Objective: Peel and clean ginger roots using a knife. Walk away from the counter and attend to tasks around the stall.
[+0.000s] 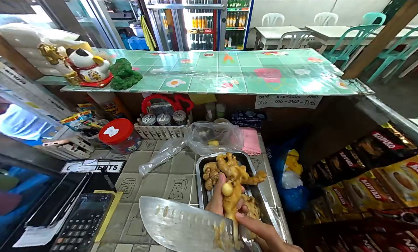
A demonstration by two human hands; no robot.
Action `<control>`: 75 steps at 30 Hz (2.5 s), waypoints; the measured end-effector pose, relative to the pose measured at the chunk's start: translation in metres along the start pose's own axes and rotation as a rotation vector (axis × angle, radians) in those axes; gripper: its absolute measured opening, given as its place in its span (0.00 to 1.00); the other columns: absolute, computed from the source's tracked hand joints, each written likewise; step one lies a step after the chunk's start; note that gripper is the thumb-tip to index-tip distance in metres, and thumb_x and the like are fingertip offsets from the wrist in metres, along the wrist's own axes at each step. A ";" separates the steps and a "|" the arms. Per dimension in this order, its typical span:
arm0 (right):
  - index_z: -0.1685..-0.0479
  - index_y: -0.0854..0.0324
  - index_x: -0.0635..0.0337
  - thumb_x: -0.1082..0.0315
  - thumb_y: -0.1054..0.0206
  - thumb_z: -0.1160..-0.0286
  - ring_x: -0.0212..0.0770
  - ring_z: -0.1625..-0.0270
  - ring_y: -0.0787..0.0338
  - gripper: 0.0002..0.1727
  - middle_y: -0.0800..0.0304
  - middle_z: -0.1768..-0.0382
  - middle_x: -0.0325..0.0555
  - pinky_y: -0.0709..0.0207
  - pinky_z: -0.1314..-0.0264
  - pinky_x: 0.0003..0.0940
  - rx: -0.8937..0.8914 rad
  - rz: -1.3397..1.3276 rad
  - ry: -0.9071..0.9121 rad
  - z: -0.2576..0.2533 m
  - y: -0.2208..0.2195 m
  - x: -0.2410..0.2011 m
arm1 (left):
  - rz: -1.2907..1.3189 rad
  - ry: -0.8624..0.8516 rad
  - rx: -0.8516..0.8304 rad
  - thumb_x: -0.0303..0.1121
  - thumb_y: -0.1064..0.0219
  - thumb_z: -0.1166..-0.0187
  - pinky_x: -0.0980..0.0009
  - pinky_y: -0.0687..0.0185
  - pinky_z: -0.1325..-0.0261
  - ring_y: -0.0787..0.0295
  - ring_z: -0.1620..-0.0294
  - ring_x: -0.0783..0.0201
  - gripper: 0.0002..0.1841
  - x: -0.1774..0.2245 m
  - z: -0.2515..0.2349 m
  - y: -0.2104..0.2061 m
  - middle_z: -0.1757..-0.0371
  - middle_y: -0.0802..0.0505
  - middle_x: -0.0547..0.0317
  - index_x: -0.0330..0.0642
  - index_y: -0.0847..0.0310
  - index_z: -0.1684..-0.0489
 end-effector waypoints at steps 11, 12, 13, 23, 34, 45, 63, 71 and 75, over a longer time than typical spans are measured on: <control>0.25 0.23 0.63 0.50 0.32 0.18 0.43 0.73 0.16 0.31 0.09 0.63 0.54 0.22 0.73 0.43 0.033 0.048 -0.012 0.001 0.005 0.005 | 0.023 0.029 -0.054 0.55 0.71 0.07 0.78 0.15 0.67 0.15 0.75 0.72 0.34 -0.009 0.006 -0.001 0.72 0.12 0.59 0.40 0.22 0.60; 0.24 0.24 0.63 0.49 0.33 0.18 0.43 0.68 0.11 0.32 0.07 0.57 0.54 0.17 0.67 0.44 0.013 0.054 -0.004 0.000 0.006 0.004 | 0.000 0.029 -0.035 0.54 0.71 0.06 0.78 0.15 0.67 0.15 0.75 0.72 0.33 -0.007 0.006 -0.002 0.72 0.12 0.59 0.40 0.22 0.60; 0.23 0.25 0.63 0.47 0.34 0.18 0.43 0.67 0.10 0.33 0.06 0.56 0.54 0.16 0.65 0.44 -0.001 0.065 0.008 -0.001 0.008 0.003 | -0.049 0.027 0.003 0.51 0.72 0.06 0.79 0.15 0.68 0.13 0.75 0.72 0.33 -0.005 0.007 -0.006 0.74 0.11 0.60 0.40 0.22 0.61; 0.24 0.22 0.57 0.47 0.35 0.17 0.36 0.67 0.14 0.30 0.08 0.57 0.52 0.19 0.63 0.35 -0.118 -0.136 0.092 -0.002 0.018 0.007 | -0.206 0.070 -0.257 0.46 0.71 0.05 0.70 0.12 0.44 0.08 0.48 0.68 0.27 -0.009 0.028 -0.001 0.51 0.07 0.58 0.42 0.26 0.34; 0.12 0.38 0.67 0.42 0.34 0.20 0.45 0.41 0.07 0.46 0.16 0.28 0.59 0.13 0.42 0.47 -0.130 -0.066 0.015 0.002 -0.001 0.015 | 0.134 0.140 -0.068 0.60 0.79 0.10 0.57 0.10 0.49 0.05 0.57 0.55 0.41 -0.006 0.008 0.001 0.62 0.06 0.50 0.40 0.18 0.53; 0.16 0.29 0.64 0.47 0.30 0.22 0.46 0.43 0.06 0.39 0.10 0.35 0.56 0.13 0.45 0.46 -0.054 0.114 0.044 -0.004 -0.005 0.007 | 0.171 0.022 -0.045 0.56 0.78 0.09 0.56 0.09 0.49 0.04 0.58 0.55 0.37 0.000 0.006 0.002 0.64 0.05 0.52 0.42 0.21 0.49; 0.19 0.27 0.59 0.45 0.33 0.19 0.44 0.66 0.10 0.35 0.07 0.53 0.54 0.17 0.65 0.47 -0.147 0.014 0.028 -0.003 0.010 0.007 | -0.115 0.130 -0.204 0.51 0.77 0.07 0.70 0.12 0.47 0.07 0.56 0.64 0.36 -0.004 0.014 -0.002 0.60 0.07 0.54 0.38 0.21 0.49; 0.22 0.22 0.52 0.45 0.34 0.18 0.45 0.74 0.14 0.31 0.06 0.61 0.53 0.21 0.72 0.47 -0.118 0.127 0.039 -0.004 0.015 0.002 | -0.228 0.125 -0.209 0.51 0.69 0.05 0.68 0.12 0.45 0.08 0.52 0.64 0.31 0.001 0.023 0.003 0.55 0.07 0.54 0.39 0.22 0.43; 0.24 0.20 0.49 0.45 0.33 0.19 0.45 0.68 0.08 0.29 0.04 0.54 0.50 0.16 0.67 0.48 -0.105 0.169 0.073 -0.004 0.016 0.001 | -0.211 0.117 -0.226 0.51 0.69 0.05 0.68 0.12 0.45 0.08 0.50 0.63 0.31 0.000 0.028 0.005 0.52 0.07 0.53 0.39 0.23 0.40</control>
Point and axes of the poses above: each hand's wrist, its own z-axis away from the middle knuckle, its own y-axis out of the back of the hand, x = y × z, the point moved 8 cm from there along -z, towards the middle knuckle
